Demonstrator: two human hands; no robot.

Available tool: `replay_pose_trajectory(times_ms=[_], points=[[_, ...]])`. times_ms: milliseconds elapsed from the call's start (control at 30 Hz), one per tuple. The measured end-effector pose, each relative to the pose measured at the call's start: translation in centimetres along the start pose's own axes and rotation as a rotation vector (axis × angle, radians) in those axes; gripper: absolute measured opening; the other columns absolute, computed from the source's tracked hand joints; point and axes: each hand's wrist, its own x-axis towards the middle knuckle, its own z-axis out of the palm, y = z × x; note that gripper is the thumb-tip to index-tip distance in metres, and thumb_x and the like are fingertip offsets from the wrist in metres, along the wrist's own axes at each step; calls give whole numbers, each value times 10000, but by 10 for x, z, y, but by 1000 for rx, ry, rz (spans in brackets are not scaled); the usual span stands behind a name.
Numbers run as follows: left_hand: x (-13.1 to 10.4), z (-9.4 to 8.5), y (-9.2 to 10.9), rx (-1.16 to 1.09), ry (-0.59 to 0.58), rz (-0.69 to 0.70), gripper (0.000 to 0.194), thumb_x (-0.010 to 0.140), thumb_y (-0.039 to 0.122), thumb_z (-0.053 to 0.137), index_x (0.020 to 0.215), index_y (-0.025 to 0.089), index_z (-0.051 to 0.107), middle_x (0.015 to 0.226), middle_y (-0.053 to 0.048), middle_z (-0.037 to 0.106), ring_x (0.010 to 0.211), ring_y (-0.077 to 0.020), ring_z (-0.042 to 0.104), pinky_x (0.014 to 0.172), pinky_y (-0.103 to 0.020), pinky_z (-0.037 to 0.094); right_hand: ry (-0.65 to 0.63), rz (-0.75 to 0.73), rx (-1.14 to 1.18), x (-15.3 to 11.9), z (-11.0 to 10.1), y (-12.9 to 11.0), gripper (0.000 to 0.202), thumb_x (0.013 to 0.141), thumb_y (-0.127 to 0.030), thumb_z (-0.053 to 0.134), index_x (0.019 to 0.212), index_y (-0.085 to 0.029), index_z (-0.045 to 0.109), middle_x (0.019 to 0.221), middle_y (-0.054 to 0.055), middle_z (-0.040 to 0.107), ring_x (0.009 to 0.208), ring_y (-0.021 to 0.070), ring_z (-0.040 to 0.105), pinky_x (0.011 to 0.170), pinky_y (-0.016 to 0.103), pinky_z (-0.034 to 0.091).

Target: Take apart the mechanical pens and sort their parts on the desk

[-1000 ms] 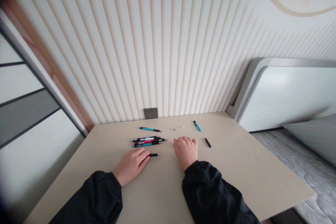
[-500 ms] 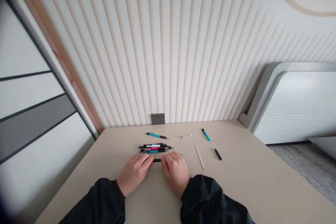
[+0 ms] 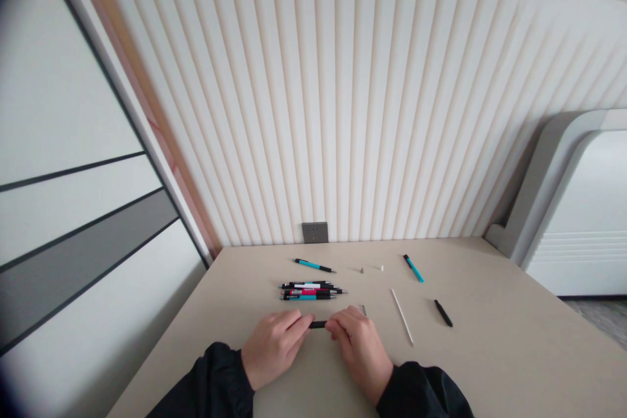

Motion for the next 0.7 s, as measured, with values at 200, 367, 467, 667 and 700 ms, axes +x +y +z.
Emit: replay_pose_trajectory(times_ms=[200,367,467,667,700], points=[[0,0,1,24,-13,-71,206,934,191,412,1045,202,585,786,-22,599,649,-172,601,554,-283,470,30,22,27,0,-2,2,235,890,-353,542,1035,-213,663,892,56,662,788,187,598,738,284,467],[0,-1,0,3,2,-78,222,958,228,393,1063,202,587,784,-23,597,666,-170,607,583,-277,474,56,40,-11,0,-5,-1,318,962,-351,391,921,-208,671,791,48,650,766,182,587,742,289,448],[0,0,0,3,2,-61,213,956,234,406,1054,204,592,779,-23,595,661,-166,600,583,-270,464,16,19,-32,1,-5,1,348,964,-332,397,757,-208,648,723,32,634,746,177,576,730,285,437],[0,2,0,2,-37,-57,211,954,229,406,1053,210,591,779,-17,586,656,-167,591,572,-276,456,36,33,-8,-1,-1,5,165,869,-284,558,989,-212,644,847,39,646,774,174,586,721,286,465],[0,2,0,-1,-35,-57,214,955,232,404,1060,210,589,781,-17,587,658,-168,591,573,-277,457,35,35,-1,-1,-1,5,217,872,-299,554,1054,-210,632,872,46,650,783,177,589,730,293,469]])
